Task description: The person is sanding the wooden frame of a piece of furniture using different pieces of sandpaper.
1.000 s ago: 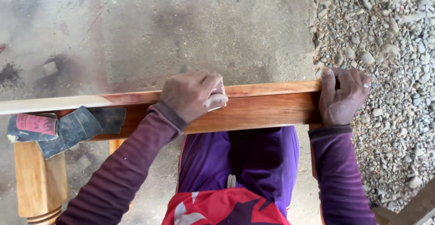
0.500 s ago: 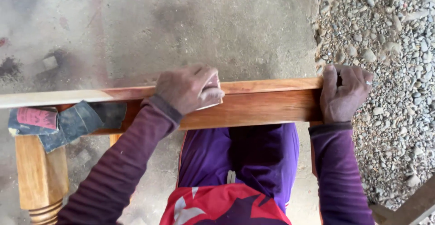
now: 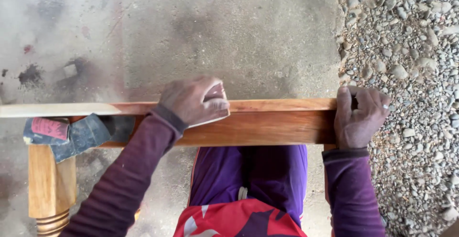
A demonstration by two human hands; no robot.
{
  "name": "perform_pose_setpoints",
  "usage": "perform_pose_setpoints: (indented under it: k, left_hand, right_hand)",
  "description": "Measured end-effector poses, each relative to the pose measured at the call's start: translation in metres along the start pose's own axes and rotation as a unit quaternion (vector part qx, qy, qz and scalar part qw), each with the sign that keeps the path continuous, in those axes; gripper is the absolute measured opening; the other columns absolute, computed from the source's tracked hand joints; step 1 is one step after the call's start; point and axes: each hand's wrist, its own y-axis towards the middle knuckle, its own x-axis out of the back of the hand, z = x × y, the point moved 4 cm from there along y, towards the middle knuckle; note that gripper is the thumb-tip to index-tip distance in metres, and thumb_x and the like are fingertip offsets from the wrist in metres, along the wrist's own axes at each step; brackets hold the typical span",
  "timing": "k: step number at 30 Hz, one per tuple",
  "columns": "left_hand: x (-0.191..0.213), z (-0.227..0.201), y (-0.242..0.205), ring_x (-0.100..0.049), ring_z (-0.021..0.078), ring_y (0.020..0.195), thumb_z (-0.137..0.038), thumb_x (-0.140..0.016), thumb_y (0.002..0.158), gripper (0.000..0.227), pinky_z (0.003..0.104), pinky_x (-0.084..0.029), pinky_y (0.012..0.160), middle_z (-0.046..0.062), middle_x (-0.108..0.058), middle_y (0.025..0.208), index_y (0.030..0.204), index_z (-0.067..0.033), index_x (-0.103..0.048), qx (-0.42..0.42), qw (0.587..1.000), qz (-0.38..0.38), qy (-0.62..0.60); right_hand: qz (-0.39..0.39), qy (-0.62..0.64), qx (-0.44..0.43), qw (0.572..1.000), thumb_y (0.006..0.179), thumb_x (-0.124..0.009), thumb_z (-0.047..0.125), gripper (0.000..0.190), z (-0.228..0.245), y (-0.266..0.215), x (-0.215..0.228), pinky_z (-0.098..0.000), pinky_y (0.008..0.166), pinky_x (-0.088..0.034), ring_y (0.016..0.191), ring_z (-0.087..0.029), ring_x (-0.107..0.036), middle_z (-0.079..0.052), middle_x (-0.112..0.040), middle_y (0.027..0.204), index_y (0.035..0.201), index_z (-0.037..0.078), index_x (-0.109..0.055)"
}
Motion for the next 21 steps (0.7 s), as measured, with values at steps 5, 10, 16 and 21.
perform_pose_setpoints:
  k: [5,10,16,21]
  left_hand:
    - [-0.026,-0.029,0.028,-0.068,0.0167,0.068,-0.055,-0.075,0.086,0.044,0.033,-0.056,0.056,0.003,-0.074,0.086,0.099,-0.0127,-0.072,0.005,1.0,-0.002,-0.007]
    - [-0.028,-0.06,0.041,-0.067,0.0191,0.062,-0.055,-0.081,0.079,0.041,0.052,-0.049,0.077,0.001,-0.073,0.079,0.093,-0.0171,-0.074,-0.056,0.997,-0.043,0.024]
    - [0.012,-0.022,-0.009,-0.066,0.0157,0.068,-0.057,-0.08,0.079,0.049,0.034,-0.054,0.057,0.003,-0.071,0.084,0.1,-0.0127,-0.071,-0.04,0.991,-0.078,0.1]
    - [-0.031,-0.039,0.032,-0.065,0.0126,0.062,-0.055,-0.077,0.092,0.036,0.031,-0.053,0.052,-0.001,-0.072,0.084,0.093,-0.0197,-0.07,-0.019,0.998,0.024,0.053]
  right_hand:
    - [0.007,-0.02,-0.036,0.999,0.107,-0.079,0.025,0.023,-0.011,0.001,-0.006,-0.043,0.091,-0.041,0.095,-0.027,-0.051,-0.006,-0.064,0.09,0.09,0.01,-0.074]
    - [0.016,0.042,-0.013,0.999,0.108,-0.075,0.02,0.017,0.002,-0.004,0.01,-0.0417,0.1,-0.04,0.099,-0.023,-0.052,-0.004,-0.065,0.092,0.094,0.011,-0.073]
    - [0.015,0.05,-0.021,0.998,0.107,-0.075,0.017,0.013,0.009,0.001,0.015,-0.0416,0.106,-0.039,0.104,-0.023,-0.055,-0.003,-0.066,0.093,0.096,0.011,-0.073]
    - [0.016,0.07,-0.032,0.997,0.104,-0.076,0.016,0.011,0.012,0.006,0.015,-0.0425,0.105,-0.04,0.103,-0.025,-0.054,-0.004,-0.066,0.092,0.096,0.01,-0.073]
